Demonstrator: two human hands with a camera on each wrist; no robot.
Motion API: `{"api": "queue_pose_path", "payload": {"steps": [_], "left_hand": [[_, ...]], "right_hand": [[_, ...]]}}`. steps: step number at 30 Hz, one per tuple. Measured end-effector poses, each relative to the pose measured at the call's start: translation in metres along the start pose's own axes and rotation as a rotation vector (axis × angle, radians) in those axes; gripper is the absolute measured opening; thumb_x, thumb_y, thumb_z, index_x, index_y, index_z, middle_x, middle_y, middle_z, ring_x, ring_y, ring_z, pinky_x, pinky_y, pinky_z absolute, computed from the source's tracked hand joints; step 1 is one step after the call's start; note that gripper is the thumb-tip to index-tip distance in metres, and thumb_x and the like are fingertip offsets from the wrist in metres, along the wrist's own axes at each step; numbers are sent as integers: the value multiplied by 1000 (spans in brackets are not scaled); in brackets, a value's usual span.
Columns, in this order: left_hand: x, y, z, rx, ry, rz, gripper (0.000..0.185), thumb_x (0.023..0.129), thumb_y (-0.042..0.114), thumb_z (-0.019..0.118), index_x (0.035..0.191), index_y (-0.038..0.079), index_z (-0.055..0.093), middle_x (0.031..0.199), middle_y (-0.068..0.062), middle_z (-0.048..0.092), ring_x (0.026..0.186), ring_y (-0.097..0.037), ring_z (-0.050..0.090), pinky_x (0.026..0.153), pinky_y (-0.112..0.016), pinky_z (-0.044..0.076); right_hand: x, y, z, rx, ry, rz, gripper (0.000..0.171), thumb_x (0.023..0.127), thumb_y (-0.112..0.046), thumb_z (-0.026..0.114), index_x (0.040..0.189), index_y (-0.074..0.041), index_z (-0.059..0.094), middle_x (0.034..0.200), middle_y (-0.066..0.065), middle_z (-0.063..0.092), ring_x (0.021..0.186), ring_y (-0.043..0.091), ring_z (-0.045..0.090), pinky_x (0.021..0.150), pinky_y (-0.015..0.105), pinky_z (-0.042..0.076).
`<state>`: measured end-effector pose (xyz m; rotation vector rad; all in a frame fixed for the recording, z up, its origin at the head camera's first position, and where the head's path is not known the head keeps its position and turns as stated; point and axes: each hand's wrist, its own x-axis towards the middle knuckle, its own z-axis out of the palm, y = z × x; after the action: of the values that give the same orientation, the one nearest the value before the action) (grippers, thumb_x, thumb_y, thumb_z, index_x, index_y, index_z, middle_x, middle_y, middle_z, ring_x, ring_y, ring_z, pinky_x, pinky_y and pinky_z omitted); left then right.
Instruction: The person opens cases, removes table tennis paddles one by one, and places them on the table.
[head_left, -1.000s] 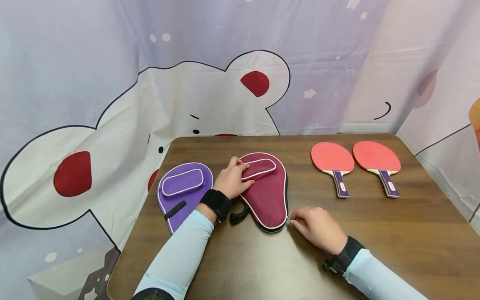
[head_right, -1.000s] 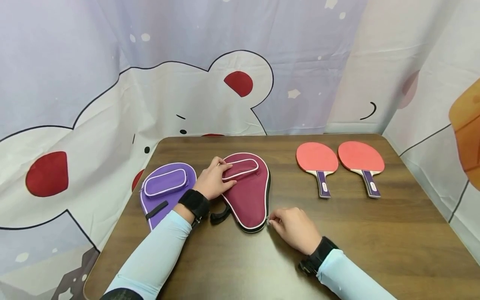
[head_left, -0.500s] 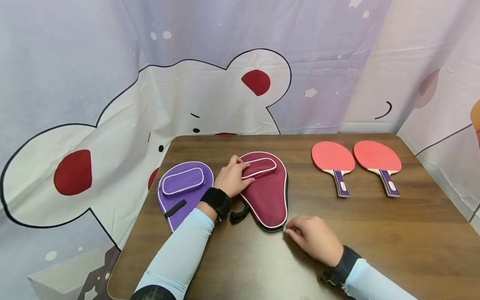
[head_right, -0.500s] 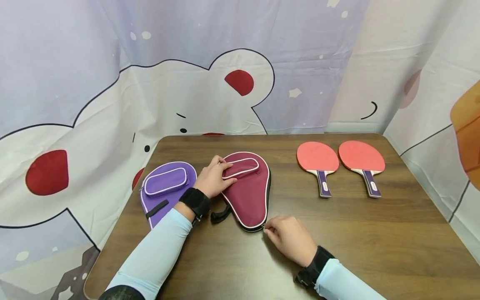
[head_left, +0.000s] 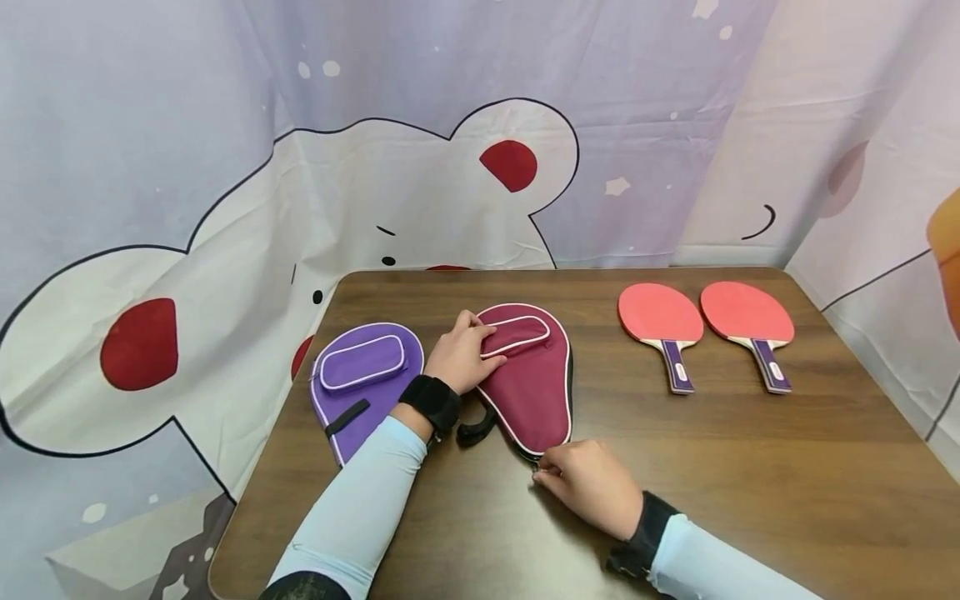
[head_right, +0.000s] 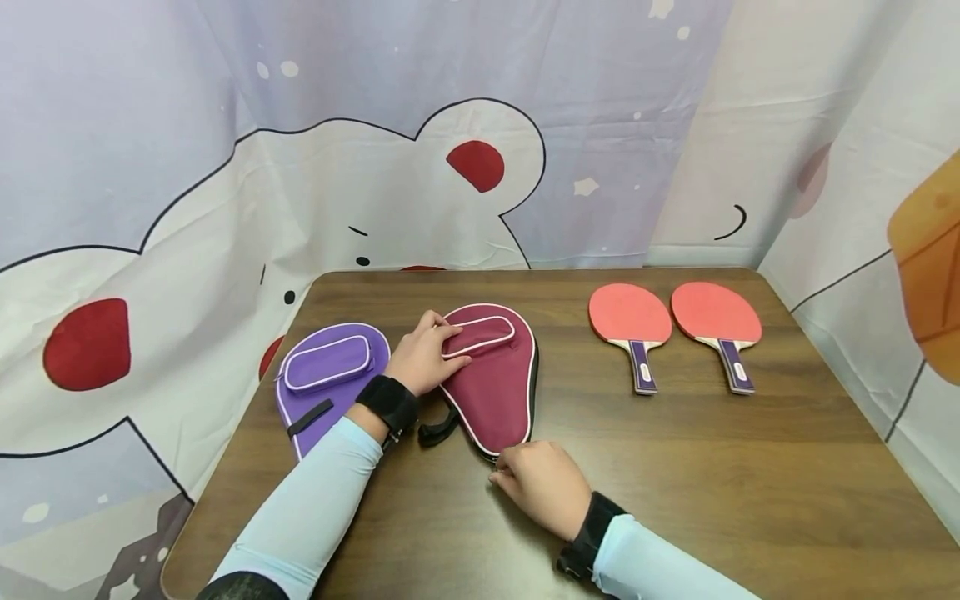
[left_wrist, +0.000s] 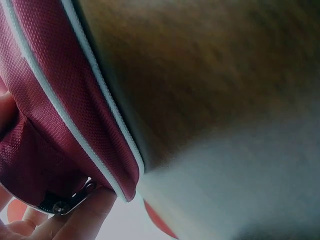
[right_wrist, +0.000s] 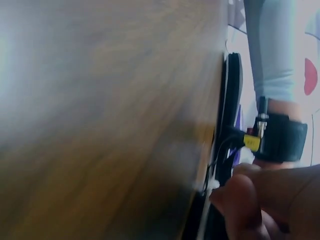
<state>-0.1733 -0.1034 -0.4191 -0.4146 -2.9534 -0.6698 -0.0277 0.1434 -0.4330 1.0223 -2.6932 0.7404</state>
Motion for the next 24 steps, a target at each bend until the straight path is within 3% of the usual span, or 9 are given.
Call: {"api": "queue_pose_path", "payload": {"steps": [6,11,15,19,22,24], "left_hand": [[-2,1,-3,-6,-11,-8,60,99,43,83,151,15,69,133,-9,50,88,-34,72,88,-44,61],[-2,2,-3,-16,-12,-15,60,100,43,83,151,15,68,133,-8,50,91,-34,73,91,-44,60],[-3,-1,-6,-28,-30,4,61,100,40,83,153,14,66,137,-10,51,94,-36,74,93,-45,60],[-6,-1,-16,6,-66,48,61,102,38,81,156,15,64,147,-12,55,110,-36,74,100,-48,59],[-12,1,-24,6,-24,87,54,102,36,80,150,15,68,148,-11,62,125,-34,70,108,-49,55],[-21,5,-26,-53,25,102,47,102,33,81,144,12,73,143,-11,67,128,-33,68,110,-49,53]], "right_hand": [[18,-18,8,-115,-21,40,17,87,-18,94,80,-19,79,73,-10,72,65,12,70,58,37,56],[23,-17,9,-95,-5,33,17,86,-19,94,79,-19,79,72,-11,72,64,9,70,58,35,56],[27,1,-5,-64,105,9,16,88,-22,93,80,-18,80,73,-11,72,61,1,64,56,28,53],[36,37,-32,-45,202,121,11,95,-22,87,93,-12,84,78,-7,74,63,3,62,58,32,53],[43,65,-44,31,137,276,19,101,-20,81,109,-4,83,85,-2,78,71,10,71,66,39,59],[44,79,-44,76,46,341,26,103,-20,78,119,2,79,92,2,80,81,15,76,73,44,62]]}}
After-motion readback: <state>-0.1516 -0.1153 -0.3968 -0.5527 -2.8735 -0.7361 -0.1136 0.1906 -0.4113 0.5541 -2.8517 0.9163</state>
